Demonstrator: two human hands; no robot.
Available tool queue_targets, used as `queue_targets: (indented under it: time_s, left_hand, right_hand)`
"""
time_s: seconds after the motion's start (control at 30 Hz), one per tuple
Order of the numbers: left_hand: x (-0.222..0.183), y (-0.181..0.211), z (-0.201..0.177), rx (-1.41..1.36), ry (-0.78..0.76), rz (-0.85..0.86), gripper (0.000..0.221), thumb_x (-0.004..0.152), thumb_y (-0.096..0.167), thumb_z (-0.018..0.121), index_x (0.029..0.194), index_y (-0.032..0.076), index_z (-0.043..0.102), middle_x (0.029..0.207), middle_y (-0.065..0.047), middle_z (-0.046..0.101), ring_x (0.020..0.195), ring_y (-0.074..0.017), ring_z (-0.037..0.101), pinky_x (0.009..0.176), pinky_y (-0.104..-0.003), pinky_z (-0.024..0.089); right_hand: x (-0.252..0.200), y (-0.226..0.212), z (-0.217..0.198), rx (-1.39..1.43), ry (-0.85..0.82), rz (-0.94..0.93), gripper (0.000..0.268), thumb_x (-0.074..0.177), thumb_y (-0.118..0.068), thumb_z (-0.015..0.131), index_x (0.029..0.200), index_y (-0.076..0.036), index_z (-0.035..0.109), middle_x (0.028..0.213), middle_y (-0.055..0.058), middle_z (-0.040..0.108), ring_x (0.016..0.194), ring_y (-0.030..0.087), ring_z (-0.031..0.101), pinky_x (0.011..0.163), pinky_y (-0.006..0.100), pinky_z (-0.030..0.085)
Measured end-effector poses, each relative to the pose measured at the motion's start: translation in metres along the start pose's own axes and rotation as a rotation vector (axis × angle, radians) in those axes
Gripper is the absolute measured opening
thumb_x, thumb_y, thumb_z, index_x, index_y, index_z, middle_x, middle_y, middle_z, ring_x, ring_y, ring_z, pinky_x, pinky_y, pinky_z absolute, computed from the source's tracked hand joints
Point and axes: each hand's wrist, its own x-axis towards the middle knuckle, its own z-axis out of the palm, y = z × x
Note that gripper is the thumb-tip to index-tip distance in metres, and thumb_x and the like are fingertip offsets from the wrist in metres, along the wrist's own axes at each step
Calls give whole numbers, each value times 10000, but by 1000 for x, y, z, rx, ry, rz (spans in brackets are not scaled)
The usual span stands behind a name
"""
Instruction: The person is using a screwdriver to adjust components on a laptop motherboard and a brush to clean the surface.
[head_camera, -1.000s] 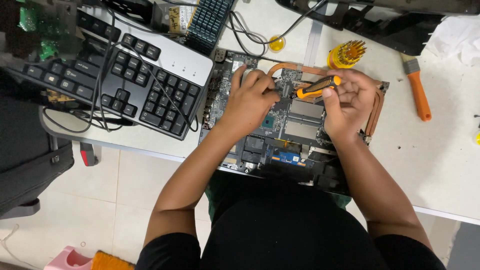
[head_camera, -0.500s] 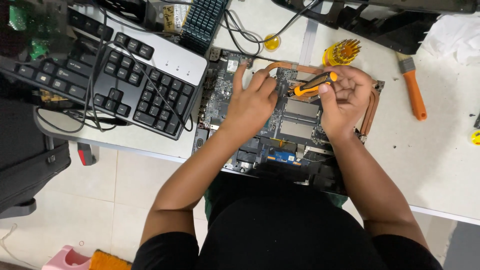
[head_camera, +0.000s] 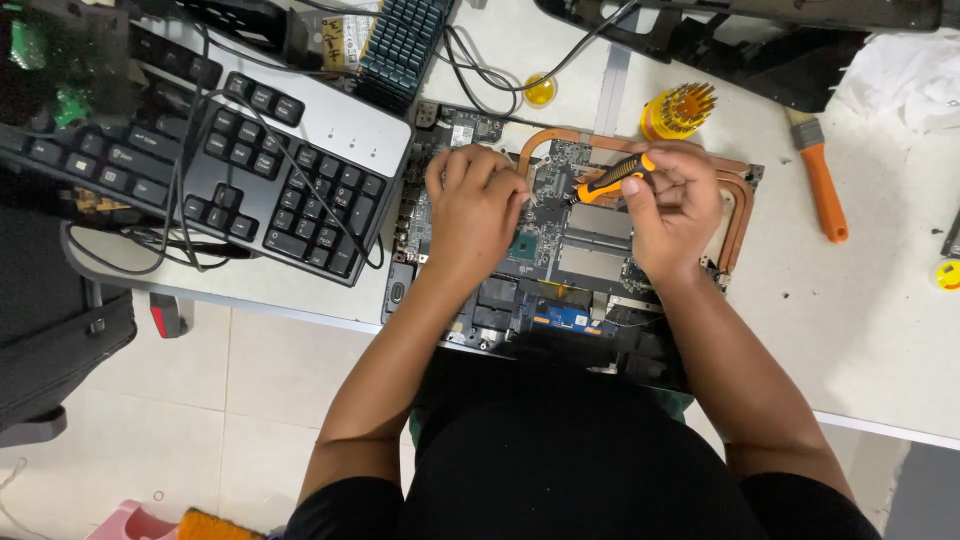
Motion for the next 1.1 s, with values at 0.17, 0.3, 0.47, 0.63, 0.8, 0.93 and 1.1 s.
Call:
queue_targets:
  time_s: [0.17, 0.3, 0.47, 0.63, 0.8, 0.93, 1.1]
  left_hand:
    - [-4, -7, -12, -95, -73, 62, 102, 817, 36, 807, 838, 132, 777, 967, -9, 655, 1127, -252, 524, 1066, -572, 326]
    - [-24, -12, -14, -65, -104, 149, 89, 853, 181, 789, 921, 124, 796, 1126, -55, 675, 1202, -296, 520, 1078, -586, 346]
    - [-38, 0, -16, -55, -199, 167, 232, 904, 332, 736, 1039, 153, 797, 1336, -103, 624, 1324, -355, 457, 1104, -639, 319]
    - [-38, -3, -18, -9, -132, 119, 382, 982, 378, 669, 1227, 88, 710, 1349, -132, 602, 1332, -372, 475, 1100, -633, 340]
    - [-34, -5, -24, 132, -208, 154, 522, 932, 425, 737, 1360, 140, 649, 1396, -43, 583, 1313, -337, 490, 1100, -615, 360]
    - [-34, -3, -25, 196, -258, 109, 460, 935, 395, 746, 1334, 174, 683, 1402, 47, 578, 1290, -300, 508, 1099, -577, 378]
    - [-30, -4, -24, 132, -226, 90, 333, 971, 274, 703, 1280, 147, 699, 1369, 34, 587, 1275, -310, 509, 1091, -572, 369]
  right_hand:
    - [8, -16, -9, -56, -33, 98, 232, 1059, -4, 659, 1197, 139, 539, 1149, 283, 596, 1087, 413, 704, 875, 459, 616]
    - [27, -55, -16, -349, -293, 457, 207, 1034, -133, 737, 1231, -75, 761, 949, 128, 750, 935, 257, 728, 858, 373, 580]
    - [26, -80, 7, -615, -653, 423, 249, 951, -97, 706, 1174, -159, 796, 1056, 228, 747, 1008, 482, 705, 833, 596, 560]
    - [28, -87, 29, -788, -756, 455, 204, 976, -192, 723, 1152, -165, 823, 1072, 169, 749, 1010, 424, 724, 881, 509, 587]
    - [29, -58, -49, -972, -535, 485, 280, 918, -166, 692, 1177, -207, 790, 1117, 59, 739, 946, 290, 693, 796, 412, 539]
    - [8, -23, -177, -1693, -402, 311, 319, 997, -150, 760, 1304, -136, 846, 1169, 157, 769, 995, 352, 704, 779, 449, 569]
    - [-20, -28, -184, -1710, -457, 353, 256, 1006, -115, 764, 1256, -92, 813, 960, 111, 707, 767, 271, 636, 593, 360, 561]
